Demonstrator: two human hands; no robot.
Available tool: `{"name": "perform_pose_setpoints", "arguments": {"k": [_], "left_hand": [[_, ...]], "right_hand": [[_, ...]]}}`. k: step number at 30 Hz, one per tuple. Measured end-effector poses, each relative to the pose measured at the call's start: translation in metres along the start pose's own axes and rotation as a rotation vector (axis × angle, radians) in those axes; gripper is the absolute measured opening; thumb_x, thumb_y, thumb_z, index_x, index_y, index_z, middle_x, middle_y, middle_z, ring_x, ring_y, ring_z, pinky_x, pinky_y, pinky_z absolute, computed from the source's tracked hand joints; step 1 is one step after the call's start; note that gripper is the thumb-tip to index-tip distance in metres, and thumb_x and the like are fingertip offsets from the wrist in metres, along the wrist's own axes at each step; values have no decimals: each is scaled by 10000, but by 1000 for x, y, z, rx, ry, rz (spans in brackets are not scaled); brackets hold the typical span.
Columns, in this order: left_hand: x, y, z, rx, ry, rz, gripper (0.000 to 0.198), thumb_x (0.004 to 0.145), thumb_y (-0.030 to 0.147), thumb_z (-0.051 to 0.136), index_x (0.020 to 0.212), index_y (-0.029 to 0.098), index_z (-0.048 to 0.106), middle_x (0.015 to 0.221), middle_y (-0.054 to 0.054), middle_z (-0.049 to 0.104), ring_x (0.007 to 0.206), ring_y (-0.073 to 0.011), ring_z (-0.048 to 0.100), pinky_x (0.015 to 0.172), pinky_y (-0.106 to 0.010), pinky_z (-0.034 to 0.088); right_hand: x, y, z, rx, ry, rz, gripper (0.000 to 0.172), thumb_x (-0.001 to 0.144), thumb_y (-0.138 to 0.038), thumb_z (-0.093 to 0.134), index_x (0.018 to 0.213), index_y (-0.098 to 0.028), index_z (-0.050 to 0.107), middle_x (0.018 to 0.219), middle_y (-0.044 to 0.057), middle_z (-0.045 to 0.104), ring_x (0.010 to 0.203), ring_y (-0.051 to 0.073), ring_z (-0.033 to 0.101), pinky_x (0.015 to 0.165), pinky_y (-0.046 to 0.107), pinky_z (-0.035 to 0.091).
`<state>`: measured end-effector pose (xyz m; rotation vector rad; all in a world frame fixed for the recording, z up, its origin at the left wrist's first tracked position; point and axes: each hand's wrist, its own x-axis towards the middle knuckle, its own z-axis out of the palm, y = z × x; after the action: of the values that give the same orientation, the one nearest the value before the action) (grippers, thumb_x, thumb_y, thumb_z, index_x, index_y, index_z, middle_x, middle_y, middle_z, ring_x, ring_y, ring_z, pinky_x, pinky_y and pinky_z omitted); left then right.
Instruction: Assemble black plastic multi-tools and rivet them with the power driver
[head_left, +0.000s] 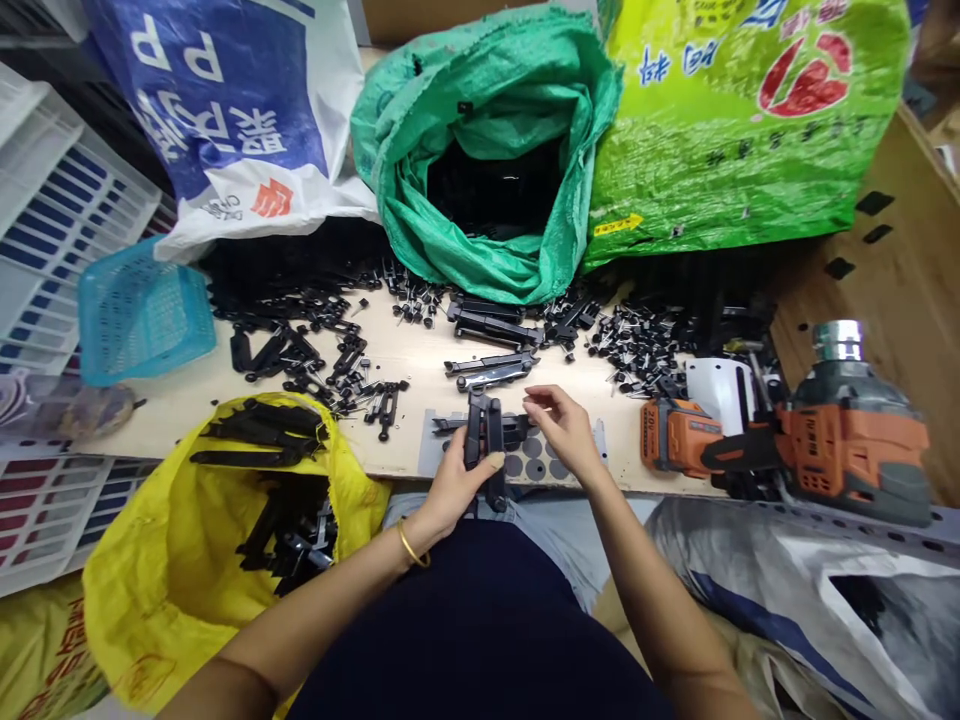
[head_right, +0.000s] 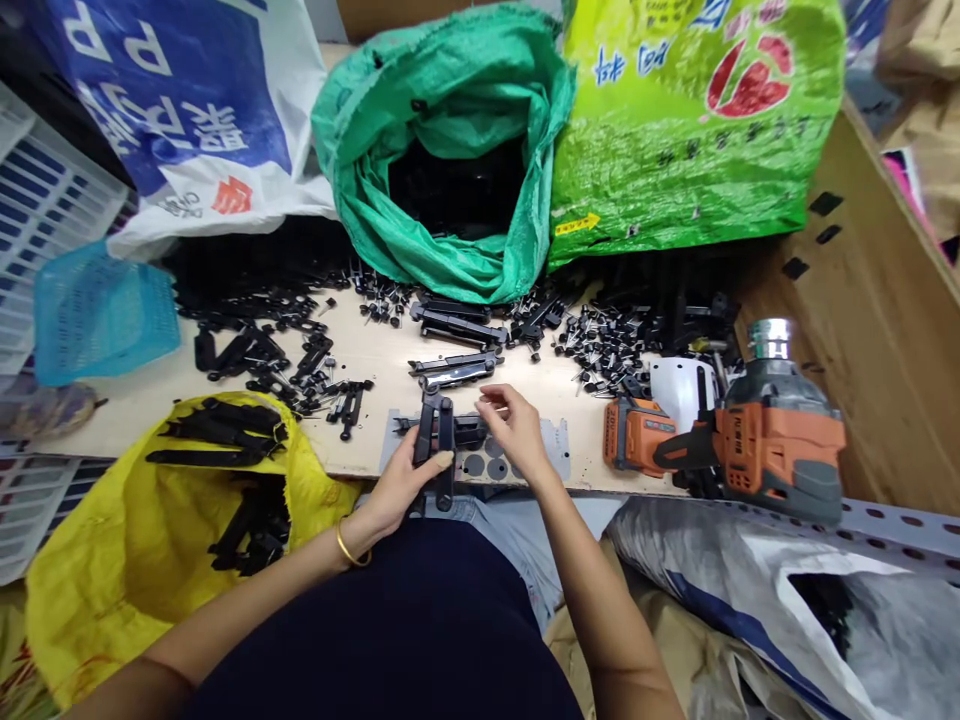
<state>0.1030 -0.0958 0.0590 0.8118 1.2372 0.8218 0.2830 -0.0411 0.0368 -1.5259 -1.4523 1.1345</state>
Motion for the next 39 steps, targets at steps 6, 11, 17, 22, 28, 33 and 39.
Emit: {"name": "perform_pose_setpoints", "arguments": {"k": [6,11,17,22,28,33,39], "left_hand": [[11,1,3,295,-92,296,652,832,271,565,1408,232,263,1448,-82,358,1347,-201,328,1130,-378,255],[8,2,3,504,-87,333,692,837,211,542,1441,258,207,1384,-97,386,1300,-228,354,1102,-414,284],[2,5,11,665,-67,374,672,860,178,502,1446,309,201,1184,-81,433,1149,-213,457,1043,-415,346],[11,2,-2,555,-45,369,705,861,286,540,1457,289,163,1322,-96,406,1266,-230,383,1083,-401,302],[19,1,-21,421,-13,266,679,799,364,617,1398,200,342,1309,-109,460,1271,-258,387,1104,-403,265],[1,26,-12,69,-500,-192,622,755,318,653,1325,211,427,1110,-75,623,1012,-212,580,865,-323,468],[-10,43,-5,-230,-686,-696,483,631,258,674,1079,151,528,717,-35,654,596,-155,613,573,-260,483]], "right_hand": [[-13,-26,12,-71,-6,-141,230,857,-335,516,1042,-216,582,904,50,666,755,160,634,707,300,522],[-22,-18,1,-249,80,-264,223,869,-304,503,1055,-209,579,864,51,658,741,163,624,719,304,507],[-21,-14,2,-340,149,-324,189,851,-280,489,986,-202,595,792,43,649,677,159,600,682,290,492],[-17,-13,-10,-188,80,-186,211,869,-346,504,980,-202,612,890,48,684,763,161,633,722,291,498],[-16,-14,-21,-358,63,-318,309,900,-392,485,1115,-177,540,963,80,655,819,172,600,736,303,477],[-21,-23,-22,-928,-103,-734,302,941,-357,392,778,-166,559,700,70,569,674,189,485,602,308,354],[-41,-19,-51,-981,-311,-1056,369,936,-390,406,644,-186,502,595,21,488,594,157,399,595,289,301]]}}
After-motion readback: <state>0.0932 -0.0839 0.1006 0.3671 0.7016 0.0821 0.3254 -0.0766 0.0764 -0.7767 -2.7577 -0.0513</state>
